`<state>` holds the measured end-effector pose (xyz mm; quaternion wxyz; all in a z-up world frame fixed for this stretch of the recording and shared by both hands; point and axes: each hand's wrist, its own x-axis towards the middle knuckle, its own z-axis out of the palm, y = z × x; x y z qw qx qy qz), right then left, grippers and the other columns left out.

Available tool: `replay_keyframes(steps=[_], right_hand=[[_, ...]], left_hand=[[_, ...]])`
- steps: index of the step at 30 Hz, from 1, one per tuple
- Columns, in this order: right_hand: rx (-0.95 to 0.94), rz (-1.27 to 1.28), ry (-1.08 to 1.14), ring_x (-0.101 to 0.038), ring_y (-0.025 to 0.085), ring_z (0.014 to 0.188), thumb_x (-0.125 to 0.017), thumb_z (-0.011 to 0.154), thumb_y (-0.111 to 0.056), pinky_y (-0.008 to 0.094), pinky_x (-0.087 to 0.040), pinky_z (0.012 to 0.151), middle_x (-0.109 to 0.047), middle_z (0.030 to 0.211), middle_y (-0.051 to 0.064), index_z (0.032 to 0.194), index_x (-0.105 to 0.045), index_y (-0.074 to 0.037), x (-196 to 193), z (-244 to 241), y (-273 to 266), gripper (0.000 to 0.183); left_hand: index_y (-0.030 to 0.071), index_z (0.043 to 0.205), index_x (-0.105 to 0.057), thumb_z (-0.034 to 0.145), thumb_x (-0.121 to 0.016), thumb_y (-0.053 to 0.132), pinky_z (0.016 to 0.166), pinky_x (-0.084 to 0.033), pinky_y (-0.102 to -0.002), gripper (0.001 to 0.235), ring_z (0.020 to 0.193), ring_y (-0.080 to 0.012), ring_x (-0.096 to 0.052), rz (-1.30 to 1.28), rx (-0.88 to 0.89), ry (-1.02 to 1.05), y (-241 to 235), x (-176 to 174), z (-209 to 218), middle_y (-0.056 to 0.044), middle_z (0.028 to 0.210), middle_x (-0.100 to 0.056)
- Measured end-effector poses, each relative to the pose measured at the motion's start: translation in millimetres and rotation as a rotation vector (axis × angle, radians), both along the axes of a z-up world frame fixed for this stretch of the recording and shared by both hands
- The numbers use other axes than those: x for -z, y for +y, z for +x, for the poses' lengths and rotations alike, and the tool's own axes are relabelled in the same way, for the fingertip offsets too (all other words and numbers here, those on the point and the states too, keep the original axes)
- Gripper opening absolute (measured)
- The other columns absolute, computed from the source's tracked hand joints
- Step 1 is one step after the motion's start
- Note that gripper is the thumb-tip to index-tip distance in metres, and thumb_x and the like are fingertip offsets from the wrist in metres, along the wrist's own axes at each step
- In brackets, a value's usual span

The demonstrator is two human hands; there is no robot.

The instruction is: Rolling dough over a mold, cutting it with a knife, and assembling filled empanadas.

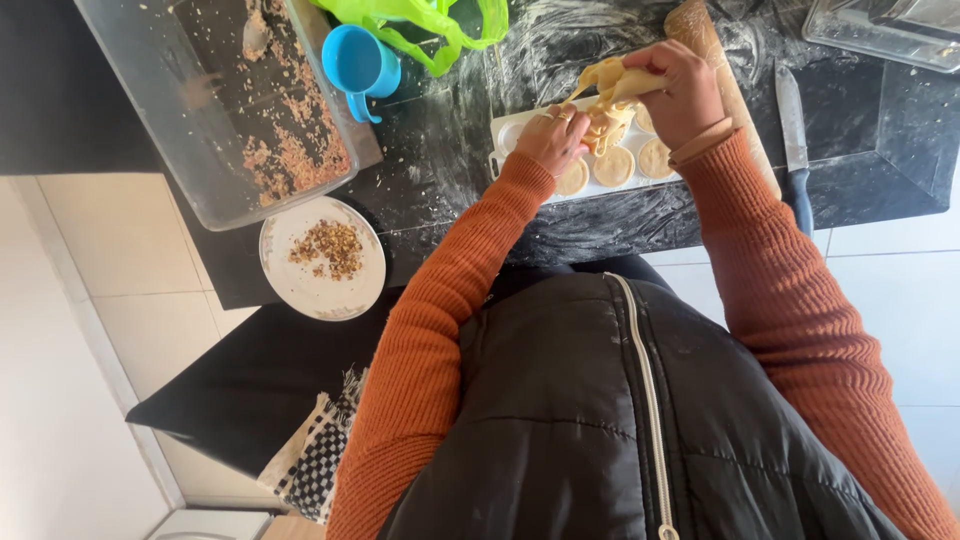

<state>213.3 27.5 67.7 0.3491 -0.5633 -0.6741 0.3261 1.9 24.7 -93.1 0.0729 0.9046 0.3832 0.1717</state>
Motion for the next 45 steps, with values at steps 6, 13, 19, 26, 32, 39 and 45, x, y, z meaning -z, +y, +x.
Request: replay_keyframes(steps=[6, 13, 19, 26, 32, 39, 45], right_hand=[[0.015, -0.018, -0.021, -0.072, 0.021, 0.100, -0.079, 0.092, 0.005, 0.030, -0.059, 0.087, -0.071, 0.111, 0.011, 0.114, -0.072, 0.000, -4, -2, -8, 0.024], [0.002, -0.012, 0.066, -0.072, 0.020, 0.103, -0.078, 0.094, 0.005, 0.030, -0.059, 0.089, -0.071, 0.113, 0.011, 0.116, -0.072, 0.000, -20, 0, -3, 0.023], [-0.047, 0.023, 0.049, -0.072, 0.019, 0.102, -0.079, 0.099, 0.005, 0.028, -0.058, 0.089, -0.071, 0.113, 0.010, 0.119, -0.071, 0.001, -51, -3, 8, 0.022], [-0.063, 0.110, -0.003, -0.072, 0.022, 0.101, -0.078, 0.096, 0.008, 0.029, -0.058, 0.089, -0.072, 0.112, 0.013, 0.116, -0.072, 0.002, -73, -6, 7, 0.022], [-0.100, 0.066, 0.012, -0.073, 0.021, 0.103, -0.079, 0.096, 0.006, 0.029, -0.058, 0.088, -0.073, 0.113, 0.012, 0.120, -0.072, 0.001, -79, -10, 0, 0.025], [-0.153, -0.048, 0.085, -0.073, 0.018, 0.104, -0.068, 0.096, 0.010, 0.027, -0.058, 0.089, -0.075, 0.113, 0.011, 0.122, -0.070, 0.002, -102, -15, -9, 0.027], [-0.220, -0.120, 0.092, -0.072, 0.014, 0.097, -0.072, 0.097, 0.003, 0.025, -0.058, 0.085, -0.075, 0.107, 0.009, 0.115, -0.070, 0.001, -126, -34, -18, 0.018]], left_hand=[[0.005, 0.108, -0.053, 0.080, -0.080, 0.053, 0.075, -0.057, -0.039, 0.062, 0.086, -0.0257, -0.066, 0.054, 0.053, -0.038, 8, 29, 5, -0.015, 0.103, -0.064], [0.008, 0.109, -0.053, 0.084, -0.085, 0.049, 0.065, -0.056, -0.033, 0.058, 0.077, -0.0205, -0.065, -0.307, -0.166, -0.215, 11, -35, -17, -0.010, 0.096, -0.065], [0.009, 0.119, -0.054, 0.086, -0.082, 0.026, 0.079, -0.058, -0.036, 0.047, 0.092, -0.0251, -0.066, -0.046, -0.370, -0.588, 9, -81, -46, -0.010, 0.106, -0.064], [0.008, 0.121, -0.061, 0.097, -0.073, 0.021, 0.080, -0.061, -0.032, 0.029, 0.094, -0.0224, -0.070, -0.410, -0.441, -0.567, -12, -38, -50, -0.012, 0.114, -0.069], [0.008, 0.126, -0.060, 0.099, -0.062, 0.028, 0.079, -0.062, -0.033, 0.034, 0.106, -0.0228, -0.072, -0.751, -0.543, -0.686, -18, -17, -32, -0.012, 0.131, -0.067], [0.017, 0.145, -0.050, 0.100, -0.055, 0.045, 0.117, -0.031, -0.045, 0.053, 0.144, -0.0243, -0.043, -1.484, -0.595, -1.515, 4, 16, -11, -0.006, 0.151, -0.052], [0.014, 0.142, -0.053, 0.110, -0.056, 0.057, 0.118, -0.042, -0.057, 0.054, 0.131, -0.0297, -0.060, -1.860, -0.156, -1.787, -9, 53, 3, -0.009, 0.136, -0.063]])
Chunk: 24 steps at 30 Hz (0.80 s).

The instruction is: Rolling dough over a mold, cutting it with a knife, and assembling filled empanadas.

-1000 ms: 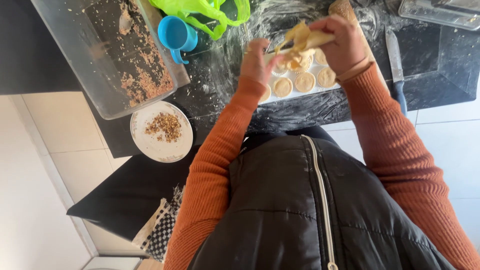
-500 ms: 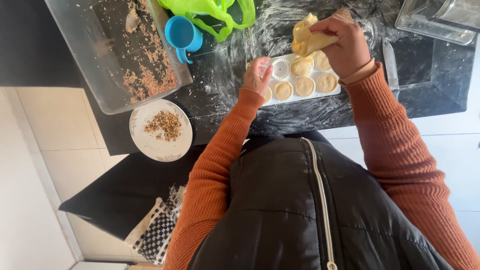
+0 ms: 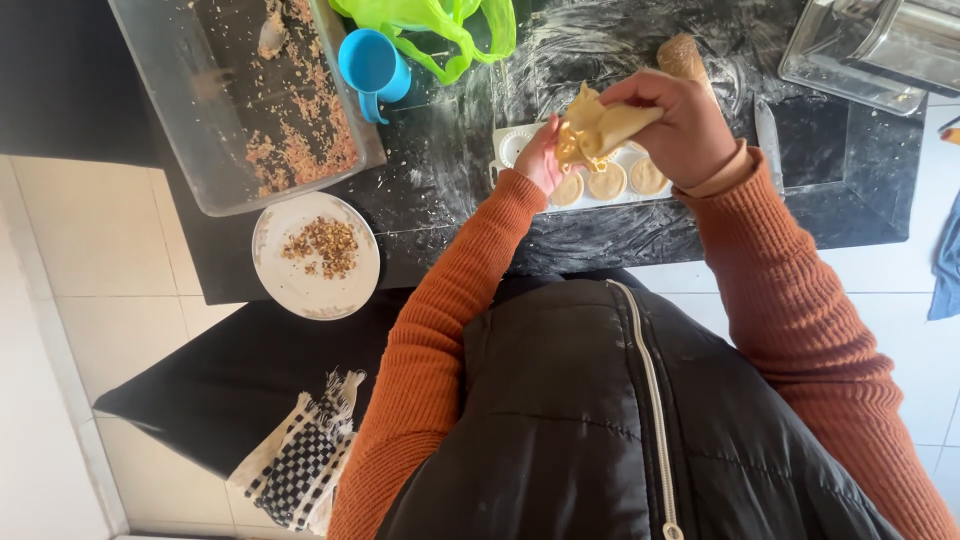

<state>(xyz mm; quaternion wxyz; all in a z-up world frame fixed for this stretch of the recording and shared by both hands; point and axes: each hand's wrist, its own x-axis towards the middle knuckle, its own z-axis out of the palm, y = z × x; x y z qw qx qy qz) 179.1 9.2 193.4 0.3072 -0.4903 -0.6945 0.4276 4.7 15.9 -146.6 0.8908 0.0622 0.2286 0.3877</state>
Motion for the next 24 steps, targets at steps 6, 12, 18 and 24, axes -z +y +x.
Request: replay_keyframes(steps=[6, 12, 18, 24], right_hand=[[-0.053, -0.037, 0.074, -0.069, 0.012, 0.095, -0.070, 0.098, 0.003, 0.024, -0.056, 0.084, -0.072, 0.107, 0.007, 0.115, -0.069, 0.002, 4, 10, -13, 0.017], [-0.096, -0.196, 0.245, -0.065, 0.013, 0.099, -0.061, 0.097, 0.010, 0.024, -0.052, 0.089, -0.067, 0.109, 0.005, 0.116, -0.067, 0.000, 38, 29, -44, 0.022], [-0.215, -0.221, 0.245, -0.067, 0.016, 0.108, -0.059, 0.094, 0.015, 0.029, -0.053, 0.102, -0.069, 0.115, 0.006, 0.113, -0.066, -0.001, 32, 3, -55, 0.026], [-0.204, -0.281, 0.343, -0.068, 0.015, 0.109, -0.058, 0.098, 0.015, 0.030, -0.054, 0.103, -0.070, 0.117, 0.005, 0.115, -0.067, -0.003, 36, -8, -69, 0.026]], left_hand=[[0.011, 0.134, -0.060, 0.101, -0.052, 0.053, 0.100, -0.052, -0.047, 0.054, 0.106, -0.0266, -0.071, -0.059, 0.038, 0.048, -11, -52, -15, -0.009, 0.120, -0.073], [0.001, 0.121, -0.064, 0.109, -0.050, 0.040, 0.091, -0.062, -0.047, 0.044, 0.106, -0.0297, -0.072, -0.146, -0.110, 0.046, -36, -61, -52, -0.014, 0.112, -0.073], [0.002, 0.130, -0.062, 0.105, -0.049, 0.031, 0.094, -0.062, -0.043, 0.041, 0.110, -0.0274, -0.071, 0.001, -0.016, 0.006, -82, -83, -85, -0.017, 0.123, -0.071], [-0.005, 0.138, -0.055, 0.106, -0.061, 0.032, 0.094, -0.060, -0.038, 0.049, 0.108, -0.0253, -0.071, -0.004, 0.057, 0.046, -133, -29, -116, -0.018, 0.125, -0.069]])
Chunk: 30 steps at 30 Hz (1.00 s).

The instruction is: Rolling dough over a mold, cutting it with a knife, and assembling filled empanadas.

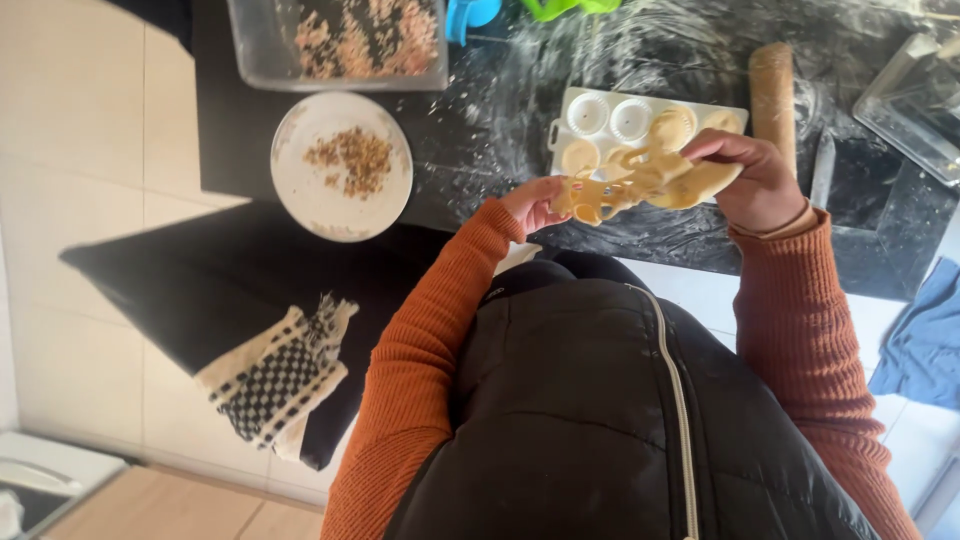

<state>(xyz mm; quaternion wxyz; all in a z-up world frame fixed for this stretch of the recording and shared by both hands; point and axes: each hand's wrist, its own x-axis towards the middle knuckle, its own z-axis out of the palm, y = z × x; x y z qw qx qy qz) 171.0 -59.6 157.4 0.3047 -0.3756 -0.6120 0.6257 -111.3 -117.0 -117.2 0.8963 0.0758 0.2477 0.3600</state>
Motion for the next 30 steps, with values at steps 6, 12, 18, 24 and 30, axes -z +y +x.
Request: replay_keyframes(steps=[6, 12, 18, 24, 30], right_hand=[[0.040, -0.173, 0.032, -0.067, 0.015, 0.112, -0.050, 0.097, 0.018, 0.030, -0.054, 0.103, -0.072, 0.118, 0.006, 0.113, -0.067, -0.003, 35, -19, -14, 0.031], [0.193, -0.417, 0.275, -0.068, 0.016, 0.112, -0.046, 0.093, 0.020, 0.029, -0.053, 0.102, -0.071, 0.117, 0.007, 0.115, -0.067, -0.003, 85, -40, -33, 0.038], [0.278, -0.322, 0.105, -0.067, 0.015, 0.109, -0.053, 0.098, 0.014, 0.028, -0.054, 0.097, -0.071, 0.116, 0.006, 0.118, -0.064, -0.002, 130, -42, -73, 0.028], [0.306, -0.081, -0.211, -0.067, 0.015, 0.107, -0.057, 0.099, 0.010, 0.027, -0.056, 0.095, -0.071, 0.116, 0.007, 0.122, -0.066, 0.000, 148, -26, -95, 0.027], [0.208, 0.319, -0.676, -0.062, 0.030, 0.111, -0.065, 0.084, 0.005, 0.041, -0.051, 0.095, -0.064, 0.119, 0.015, 0.123, -0.066, -0.001, 114, -47, -90, 0.039]], left_hand=[[0.004, 0.138, -0.052, 0.097, -0.073, 0.029, 0.100, -0.056, -0.037, 0.052, 0.110, -0.0199, -0.067, -0.004, 0.006, 0.037, -38, 16, -43, -0.009, 0.125, -0.066], [0.002, 0.135, -0.055, 0.092, -0.079, 0.026, 0.104, -0.055, -0.033, 0.055, 0.117, -0.0186, -0.068, 0.049, -0.018, 0.148, -60, -10, -79, -0.011, 0.127, -0.067], [-0.002, 0.136, -0.058, 0.089, -0.085, 0.022, 0.081, -0.051, -0.030, 0.059, 0.091, -0.0160, -0.061, 0.112, 0.048, 0.409, -64, 22, -75, -0.010, 0.112, -0.073], [0.001, 0.120, -0.067, 0.075, -0.090, 0.026, 0.085, -0.059, -0.028, 0.057, 0.095, -0.0147, -0.074, 0.369, 0.108, 1.012, -40, -34, -56, -0.009, 0.107, -0.077], [0.002, 0.118, -0.068, 0.076, -0.089, 0.027, 0.086, -0.059, -0.029, 0.054, 0.096, -0.0168, -0.075, 0.383, 0.104, 1.121, -35, -30, -49, -0.009, 0.108, -0.078]])
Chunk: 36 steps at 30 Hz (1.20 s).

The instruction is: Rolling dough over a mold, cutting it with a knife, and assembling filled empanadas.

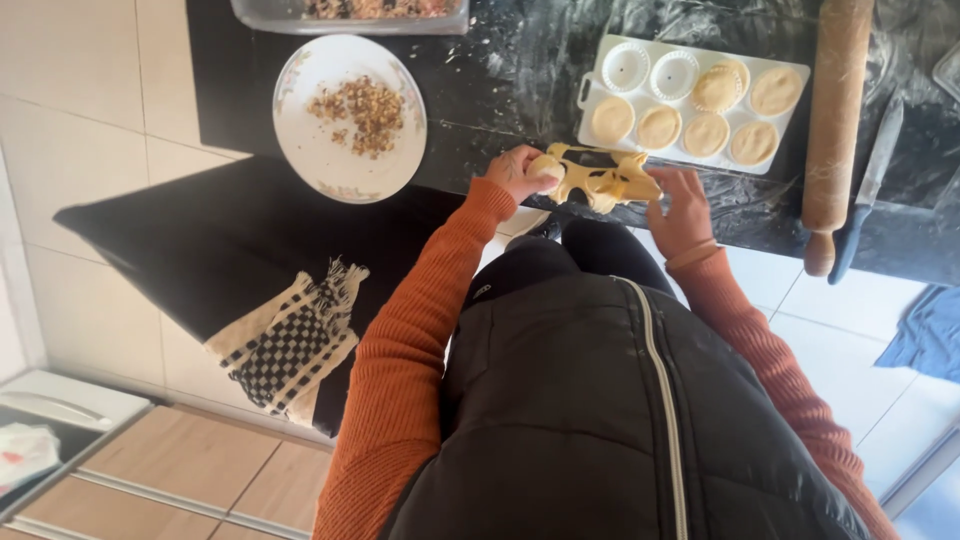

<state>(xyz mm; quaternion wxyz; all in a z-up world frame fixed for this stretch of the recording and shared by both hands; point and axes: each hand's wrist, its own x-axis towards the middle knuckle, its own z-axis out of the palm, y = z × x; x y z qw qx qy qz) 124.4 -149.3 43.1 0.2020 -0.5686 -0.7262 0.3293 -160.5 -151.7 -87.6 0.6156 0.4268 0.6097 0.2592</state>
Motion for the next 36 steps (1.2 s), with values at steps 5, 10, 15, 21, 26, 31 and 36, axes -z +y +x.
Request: replay_keyframes(steps=[5, 10, 15, 21, 26, 31, 36], right_hand=[[-0.240, 0.233, -0.064, -0.057, 0.034, 0.122, -0.062, 0.086, 0.003, 0.046, -0.046, 0.109, -0.062, 0.127, 0.015, 0.127, -0.064, -0.004, 32, -22, 28, 0.042], [-0.503, 0.257, -0.170, -0.055, 0.033, 0.119, -0.064, 0.078, -0.005, 0.047, -0.045, 0.100, -0.061, 0.131, 0.012, 0.130, -0.065, -0.006, 38, -71, 66, 0.052], [-0.772, 0.289, -0.413, -0.056, 0.022, 0.112, -0.065, 0.090, -0.014, 0.038, -0.047, 0.090, -0.061, 0.118, 0.002, 0.122, -0.069, -0.017, 69, -83, 77, 0.033], [-0.812, 0.349, -0.356, -0.058, 0.020, 0.110, -0.066, 0.085, -0.016, 0.036, -0.049, 0.091, -0.061, 0.111, 0.000, 0.103, -0.074, -0.020, 72, -81, 86, 0.020], [-0.810, 0.389, -0.350, -0.058, 0.020, 0.108, -0.068, 0.086, -0.018, 0.035, -0.049, 0.091, -0.060, 0.105, 0.000, 0.093, -0.072, -0.018, 72, -78, 89, 0.007], [-0.773, 0.376, -0.299, -0.059, 0.021, 0.104, -0.070, 0.093, -0.021, 0.035, -0.050, 0.088, -0.060, 0.102, 0.001, 0.090, -0.070, -0.015, 79, -77, 87, 0.007], [-0.637, 0.303, -0.134, -0.059, 0.024, 0.097, -0.072, 0.092, -0.021, 0.038, -0.049, 0.085, -0.060, 0.100, 0.002, 0.089, -0.070, -0.013, 75, -76, 83, 0.008]], left_hand=[[0.002, 0.119, -0.067, 0.079, -0.088, 0.028, 0.087, -0.058, -0.029, 0.053, 0.098, -0.0174, -0.074, 0.012, 0.068, 0.121, 3, -6, -2, -0.010, 0.110, -0.077], [0.001, 0.122, -0.065, 0.080, -0.087, 0.025, 0.088, -0.058, -0.030, 0.052, 0.101, -0.0176, -0.074, 0.064, 0.057, 0.105, 1, -19, 2, -0.011, 0.112, -0.076], [0.003, 0.123, -0.063, 0.079, -0.086, 0.020, 0.090, -0.060, -0.031, 0.053, 0.102, -0.0188, -0.074, 0.053, -0.032, 0.045, -8, -6, 3, -0.011, 0.113, -0.076], [0.003, 0.126, -0.059, 0.079, -0.087, 0.018, 0.087, -0.059, -0.032, 0.057, 0.099, -0.0192, -0.072, 0.052, -0.059, 0.009, -15, 1, 4, -0.012, 0.110, -0.074], [0.003, 0.124, -0.055, 0.080, -0.086, 0.016, 0.088, -0.059, -0.031, 0.055, 0.100, -0.0177, -0.073, 0.062, -0.084, -0.034, -16, 9, 4, -0.011, 0.110, -0.075], [0.003, 0.121, -0.059, 0.083, -0.085, 0.013, 0.092, -0.058, -0.032, 0.047, 0.106, -0.0174, -0.071, 0.064, -0.073, -0.131, -14, 5, 5, -0.010, 0.114, -0.074], [0.006, 0.115, -0.066, 0.083, -0.085, 0.019, 0.088, -0.058, -0.030, 0.039, 0.098, -0.0157, -0.072, 0.149, -0.030, 0.051, -6, -21, 11, -0.007, 0.107, -0.075]])
